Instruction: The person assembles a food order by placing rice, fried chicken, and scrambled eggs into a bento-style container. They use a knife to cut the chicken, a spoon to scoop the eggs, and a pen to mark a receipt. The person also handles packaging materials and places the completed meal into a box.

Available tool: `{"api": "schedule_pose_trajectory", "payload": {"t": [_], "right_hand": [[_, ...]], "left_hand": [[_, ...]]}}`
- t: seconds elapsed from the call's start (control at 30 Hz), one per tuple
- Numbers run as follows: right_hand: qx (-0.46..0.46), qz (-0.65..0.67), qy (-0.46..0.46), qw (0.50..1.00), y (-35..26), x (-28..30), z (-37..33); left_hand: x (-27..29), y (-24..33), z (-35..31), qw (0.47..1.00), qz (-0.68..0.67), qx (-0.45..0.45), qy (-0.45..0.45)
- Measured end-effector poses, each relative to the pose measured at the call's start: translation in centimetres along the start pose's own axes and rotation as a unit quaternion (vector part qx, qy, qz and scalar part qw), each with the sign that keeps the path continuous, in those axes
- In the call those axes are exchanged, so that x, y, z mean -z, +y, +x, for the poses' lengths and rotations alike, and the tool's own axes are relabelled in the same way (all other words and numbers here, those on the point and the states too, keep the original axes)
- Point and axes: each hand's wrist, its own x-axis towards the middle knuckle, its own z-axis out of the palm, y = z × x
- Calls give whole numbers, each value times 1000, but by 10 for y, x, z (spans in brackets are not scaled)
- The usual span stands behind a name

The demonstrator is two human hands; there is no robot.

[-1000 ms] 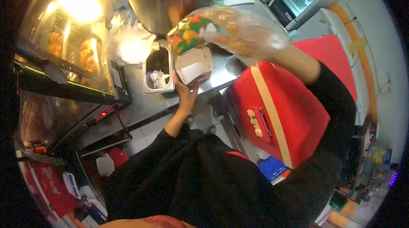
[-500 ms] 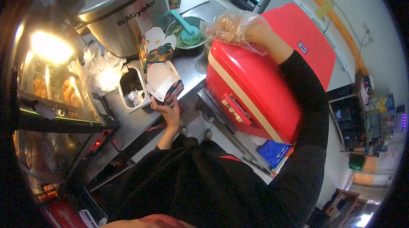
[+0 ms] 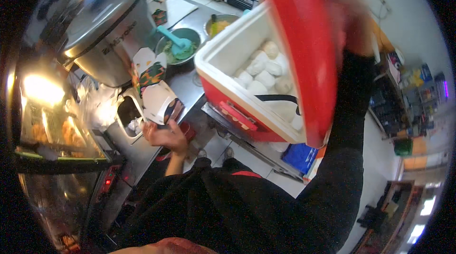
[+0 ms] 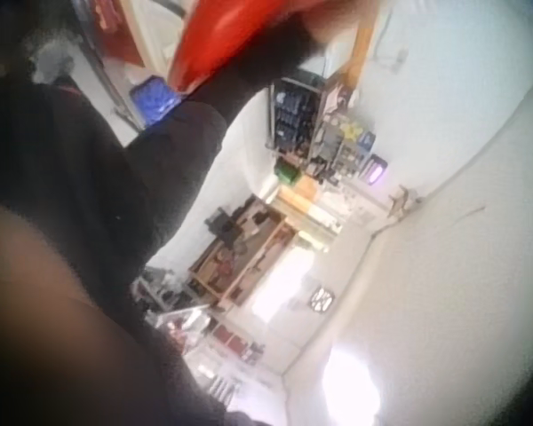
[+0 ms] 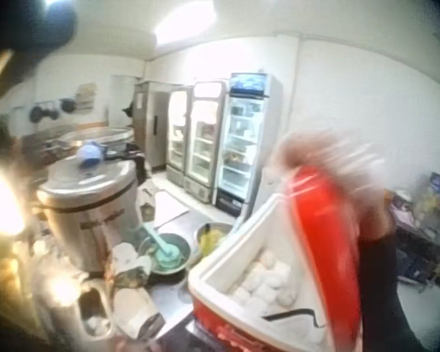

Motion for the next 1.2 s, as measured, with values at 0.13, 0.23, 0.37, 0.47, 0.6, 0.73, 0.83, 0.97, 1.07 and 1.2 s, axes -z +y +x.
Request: {"api": "schedule_pose_trajectory", "payload": {"t": [0.13, 0.23, 0.37, 0.47, 0.6, 0.73, 0.83, 0.97, 1.07, 1.2], "right_hand": [[-132, -32, 51, 989, 45, -8, -132], [-171, 0, 49, 984, 97, -56, -180], [-276, -23, 49, 960, 93, -67, -268], [-276, -11, 46, 960, 104, -88, -292], [-284, -21, 43, 958, 109, -93, -314], [-316, -59, 22, 947, 129, -73, -312], [-277, -98, 37, 955, 143, -51, -287], [-218, -160, 50, 961, 161, -19, -232], [-154, -215, 58, 963, 157, 4, -167], [-85, -277, 64, 955, 131, 28, -102]], "left_hand": [[-68, 62, 105, 886, -456, -9, -80], [-133, 124, 164, 840, -389, -215, -313], [-268, 216, 114, 598, -230, -480, -599], [-389, 191, 9, 432, -79, -618, -652], [-432, 144, -101, 393, -26, -569, -722], [-416, 189, -117, 384, -48, -482, -786], [-411, 194, -81, 374, -55, -343, -860], [-369, 235, 33, 321, -229, -64, -917], [-298, 245, 144, 325, -399, -17, -857], [-152, 205, 223, 471, -619, 40, -627]]}}
